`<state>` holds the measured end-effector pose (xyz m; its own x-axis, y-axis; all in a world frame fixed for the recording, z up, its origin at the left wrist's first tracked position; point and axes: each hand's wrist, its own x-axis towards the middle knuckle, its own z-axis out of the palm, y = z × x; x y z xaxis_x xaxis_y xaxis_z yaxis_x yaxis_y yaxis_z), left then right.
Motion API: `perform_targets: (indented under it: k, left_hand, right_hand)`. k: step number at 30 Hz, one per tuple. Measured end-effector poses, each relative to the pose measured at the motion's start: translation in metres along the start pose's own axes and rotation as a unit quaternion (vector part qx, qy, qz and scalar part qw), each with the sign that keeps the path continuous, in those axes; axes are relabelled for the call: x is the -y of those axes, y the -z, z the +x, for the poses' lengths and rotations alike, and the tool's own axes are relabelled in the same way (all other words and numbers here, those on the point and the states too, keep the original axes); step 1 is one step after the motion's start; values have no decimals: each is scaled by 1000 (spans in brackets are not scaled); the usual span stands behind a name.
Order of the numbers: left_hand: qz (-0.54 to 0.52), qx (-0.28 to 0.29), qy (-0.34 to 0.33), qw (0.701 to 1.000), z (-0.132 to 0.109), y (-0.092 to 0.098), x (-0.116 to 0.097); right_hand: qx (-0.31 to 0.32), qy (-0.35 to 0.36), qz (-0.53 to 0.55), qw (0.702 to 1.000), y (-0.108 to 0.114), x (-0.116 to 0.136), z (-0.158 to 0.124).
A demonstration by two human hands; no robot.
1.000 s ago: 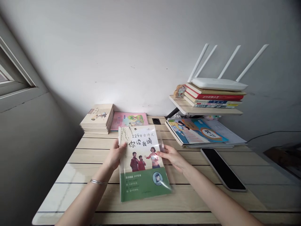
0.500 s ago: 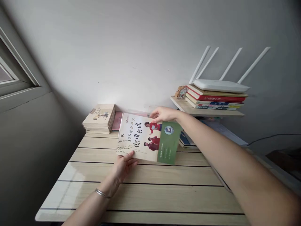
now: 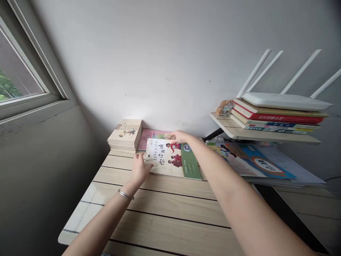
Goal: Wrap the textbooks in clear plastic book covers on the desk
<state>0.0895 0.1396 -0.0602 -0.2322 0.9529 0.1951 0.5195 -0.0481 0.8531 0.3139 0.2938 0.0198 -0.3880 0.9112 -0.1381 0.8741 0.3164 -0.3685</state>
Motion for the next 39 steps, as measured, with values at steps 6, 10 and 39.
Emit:
perform_targets:
  k: [6,10,39]
  left_hand:
    - [45,28,-18,998,3,-18,7]
    - [-69,-1,36,997,12,-14,8]
    - [-190,307,-55,931,11,73,-54]
  right_hand:
    - [-80,-17,-52,995,-18,-1,-1]
    - [-145,-15,-70,987,-10,8,-21]
    - [-428,244,-166,855,-67,49,-199]
